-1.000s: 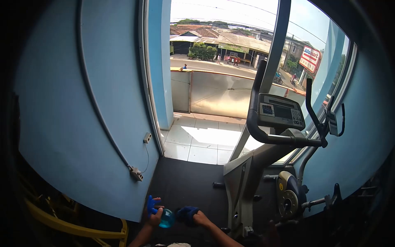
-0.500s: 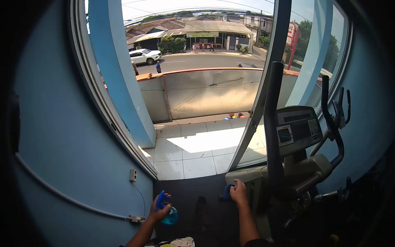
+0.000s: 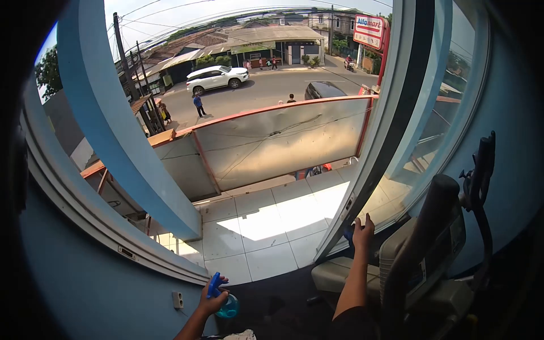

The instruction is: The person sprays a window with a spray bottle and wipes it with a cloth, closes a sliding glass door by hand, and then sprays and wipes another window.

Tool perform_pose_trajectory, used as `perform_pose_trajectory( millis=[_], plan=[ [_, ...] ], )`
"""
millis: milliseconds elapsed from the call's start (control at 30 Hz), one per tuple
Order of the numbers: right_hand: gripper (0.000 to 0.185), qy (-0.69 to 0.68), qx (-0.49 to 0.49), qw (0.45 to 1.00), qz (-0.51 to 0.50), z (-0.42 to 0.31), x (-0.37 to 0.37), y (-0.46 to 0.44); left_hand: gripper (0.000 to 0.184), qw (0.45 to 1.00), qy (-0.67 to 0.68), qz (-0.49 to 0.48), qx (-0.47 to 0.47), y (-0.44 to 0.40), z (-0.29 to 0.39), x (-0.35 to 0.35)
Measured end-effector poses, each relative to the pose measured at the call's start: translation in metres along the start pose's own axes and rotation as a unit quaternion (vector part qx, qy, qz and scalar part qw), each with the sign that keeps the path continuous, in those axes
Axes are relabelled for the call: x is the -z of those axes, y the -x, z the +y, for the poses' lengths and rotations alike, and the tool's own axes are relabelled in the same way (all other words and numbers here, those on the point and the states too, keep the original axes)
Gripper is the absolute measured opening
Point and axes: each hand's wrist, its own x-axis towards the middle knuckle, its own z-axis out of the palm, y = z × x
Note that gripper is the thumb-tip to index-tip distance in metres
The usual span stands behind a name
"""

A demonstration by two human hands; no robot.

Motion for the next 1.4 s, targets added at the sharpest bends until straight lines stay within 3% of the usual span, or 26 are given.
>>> perform_pose_trajectory(
  millis=[100, 200, 433, 467, 533, 967, 1067, 1133, 1233, 1367, 1400],
  plan=[
    [0.043, 0.002, 0.012, 0.995, -0.101, 0.018, -0.027, -0.021, 0.062, 1.000, 0.008, -0.005, 0.008, -0.023, -0.004, 0.007],
    [0.040, -0.055, -0.030, 0.993, -0.103, 0.016, -0.032, -0.019, 0.061, 1.000, 0.014, -0.008, 0.019, -0.038, -0.007, 0.013],
    [0.045, -0.041, -0.144, 0.984, -0.097, -0.001, -0.041, -0.009, 0.057, 0.998, 0.012, -0.057, 0.031, -0.069, 0.002, 0.025],
    [0.045, -0.040, -0.141, 0.984, -0.099, -0.003, -0.044, -0.009, 0.057, 0.998, 0.015, -0.055, 0.031, -0.070, 0.001, 0.028],
    [0.045, 0.128, -0.074, 0.987, -0.065, -0.017, -0.042, -0.007, 0.057, 0.998, 0.029, -0.057, 0.024, -0.072, -0.002, 0.033],
    [0.041, 0.158, -0.074, 0.974, -0.143, -0.037, -0.042, 0.035, 0.061, 0.998, 0.035, -0.035, 0.050, -0.058, -0.028, 0.045],
    [0.042, 0.110, -0.049, 0.975, -0.185, -0.042, -0.048, 0.052, 0.063, 0.998, 0.037, -0.030, 0.045, -0.058, -0.034, 0.047],
    [0.047, 0.096, -0.001, 0.986, -0.140, -0.051, -0.055, 0.071, 0.063, 0.998, 0.005, -0.042, 0.039, -0.059, -0.028, 0.049],
    [0.048, 0.090, -0.049, 0.970, -0.220, -0.081, -0.052, 0.097, 0.062, 0.999, -0.011, -0.035, 0.028, -0.054, -0.020, 0.053],
    [0.065, 0.055, -0.037, 0.957, -0.282, -0.109, -0.058, 0.134, 0.061, 0.999, 0.007, -0.037, 0.032, -0.046, -0.016, 0.062],
    [0.060, 0.047, -0.018, 0.951, -0.304, -0.111, -0.062, 0.142, 0.061, 0.999, 0.008, -0.033, 0.032, -0.045, -0.017, 0.063]
  ],
)
